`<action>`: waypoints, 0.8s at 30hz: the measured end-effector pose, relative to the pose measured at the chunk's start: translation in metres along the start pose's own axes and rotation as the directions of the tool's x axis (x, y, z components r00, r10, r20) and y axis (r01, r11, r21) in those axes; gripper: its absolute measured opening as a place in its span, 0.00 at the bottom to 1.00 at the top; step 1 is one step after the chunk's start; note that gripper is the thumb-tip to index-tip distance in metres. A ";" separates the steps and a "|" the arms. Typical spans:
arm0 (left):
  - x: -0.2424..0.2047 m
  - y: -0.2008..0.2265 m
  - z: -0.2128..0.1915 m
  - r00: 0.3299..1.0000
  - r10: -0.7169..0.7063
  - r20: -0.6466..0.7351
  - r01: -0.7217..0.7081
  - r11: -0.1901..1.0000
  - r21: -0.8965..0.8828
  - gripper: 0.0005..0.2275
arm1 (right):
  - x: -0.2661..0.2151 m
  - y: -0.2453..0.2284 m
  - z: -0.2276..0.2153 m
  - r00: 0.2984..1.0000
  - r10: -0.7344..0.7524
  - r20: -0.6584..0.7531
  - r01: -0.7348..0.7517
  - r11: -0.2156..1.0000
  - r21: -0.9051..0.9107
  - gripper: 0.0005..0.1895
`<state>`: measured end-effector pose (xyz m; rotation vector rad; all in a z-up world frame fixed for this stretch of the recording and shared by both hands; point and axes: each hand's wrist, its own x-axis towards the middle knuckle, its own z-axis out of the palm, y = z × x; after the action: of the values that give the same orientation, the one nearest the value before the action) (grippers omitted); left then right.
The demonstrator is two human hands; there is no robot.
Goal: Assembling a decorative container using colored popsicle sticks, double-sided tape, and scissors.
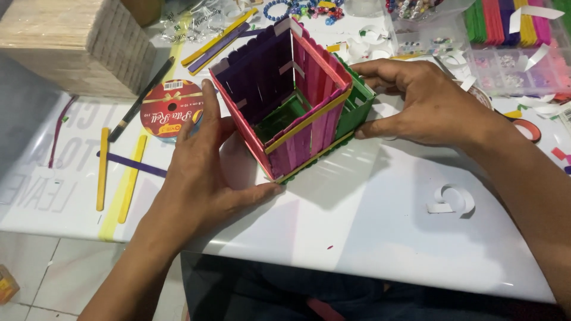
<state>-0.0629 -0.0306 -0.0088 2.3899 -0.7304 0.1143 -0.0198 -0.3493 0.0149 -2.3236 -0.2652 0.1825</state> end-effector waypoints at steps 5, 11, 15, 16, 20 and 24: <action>0.002 0.003 -0.001 1.000 -0.003 0.008 0.003 1.000 0.016 0.61 | -0.001 -0.006 0.001 0.999 0.054 0.006 -0.054 0.998 0.012 0.48; 0.002 0.004 0.000 1.000 -0.023 0.006 0.023 1.000 0.011 0.59 | -0.002 -0.008 -0.001 0.998 0.062 0.030 -0.063 0.997 0.043 0.48; 0.000 0.002 0.001 1.000 0.013 -0.018 -0.013 1.000 0.004 0.61 | -0.002 -0.010 -0.002 0.995 0.098 0.036 -0.099 0.995 0.024 0.49; 0.000 0.003 0.001 1.000 0.013 -0.019 -0.012 1.000 0.004 0.61 | -0.002 -0.009 -0.002 0.995 0.098 0.036 -0.099 0.995 0.024 0.49; -0.003 -0.002 0.001 0.999 0.025 -0.020 -0.025 1.000 0.006 0.60 | -0.003 -0.009 -0.004 0.997 0.054 0.053 -0.056 0.998 0.039 0.49; -0.007 -0.002 0.002 0.990 0.104 -0.093 -0.111 0.991 -0.079 0.60 | -0.005 -0.013 -0.009 0.994 0.096 0.055 -0.094 0.995 -0.029 0.49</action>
<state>-0.0684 -0.0270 -0.0134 2.2504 -0.8065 0.2283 -0.0242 -0.3477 0.0309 -2.3619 -0.1862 0.2931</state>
